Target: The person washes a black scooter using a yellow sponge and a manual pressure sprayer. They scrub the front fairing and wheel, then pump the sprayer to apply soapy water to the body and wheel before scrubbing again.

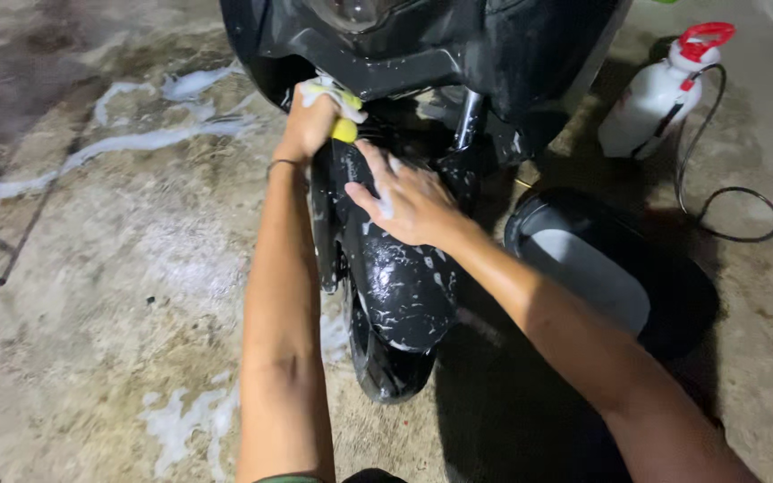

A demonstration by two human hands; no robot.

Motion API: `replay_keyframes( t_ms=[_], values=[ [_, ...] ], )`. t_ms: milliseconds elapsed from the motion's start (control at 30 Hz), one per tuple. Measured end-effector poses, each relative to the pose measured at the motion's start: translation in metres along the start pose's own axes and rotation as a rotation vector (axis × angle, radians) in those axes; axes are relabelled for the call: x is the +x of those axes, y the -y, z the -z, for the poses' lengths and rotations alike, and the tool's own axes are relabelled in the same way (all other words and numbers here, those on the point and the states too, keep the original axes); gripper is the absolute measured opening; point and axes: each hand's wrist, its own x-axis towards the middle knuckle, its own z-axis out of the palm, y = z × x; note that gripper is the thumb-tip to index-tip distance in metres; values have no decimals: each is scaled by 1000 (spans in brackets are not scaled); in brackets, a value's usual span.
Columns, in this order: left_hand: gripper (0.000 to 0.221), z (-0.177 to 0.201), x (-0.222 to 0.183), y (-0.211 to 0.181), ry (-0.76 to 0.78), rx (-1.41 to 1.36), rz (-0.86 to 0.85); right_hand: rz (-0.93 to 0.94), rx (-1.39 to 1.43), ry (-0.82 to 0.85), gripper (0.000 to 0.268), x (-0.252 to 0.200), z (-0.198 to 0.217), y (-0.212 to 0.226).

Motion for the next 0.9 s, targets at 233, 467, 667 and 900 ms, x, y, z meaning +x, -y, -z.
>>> replay_keyframes(
  t_ms=[233,467,667,900],
  values=[
    [51,-20,13,-38,-446,434,-88,48,-30,-49,73,1,-3,7],
    [30,-4,15,-14,-55,-29,121,-26,-3,13,73,-1,1,5],
    [23,7,8,-13,112,-162,298,1,8,-13,72,-3,1,5],
    [44,-11,4,9,-299,275,200,-11,-14,-1,72,-4,2,9]
  ],
)
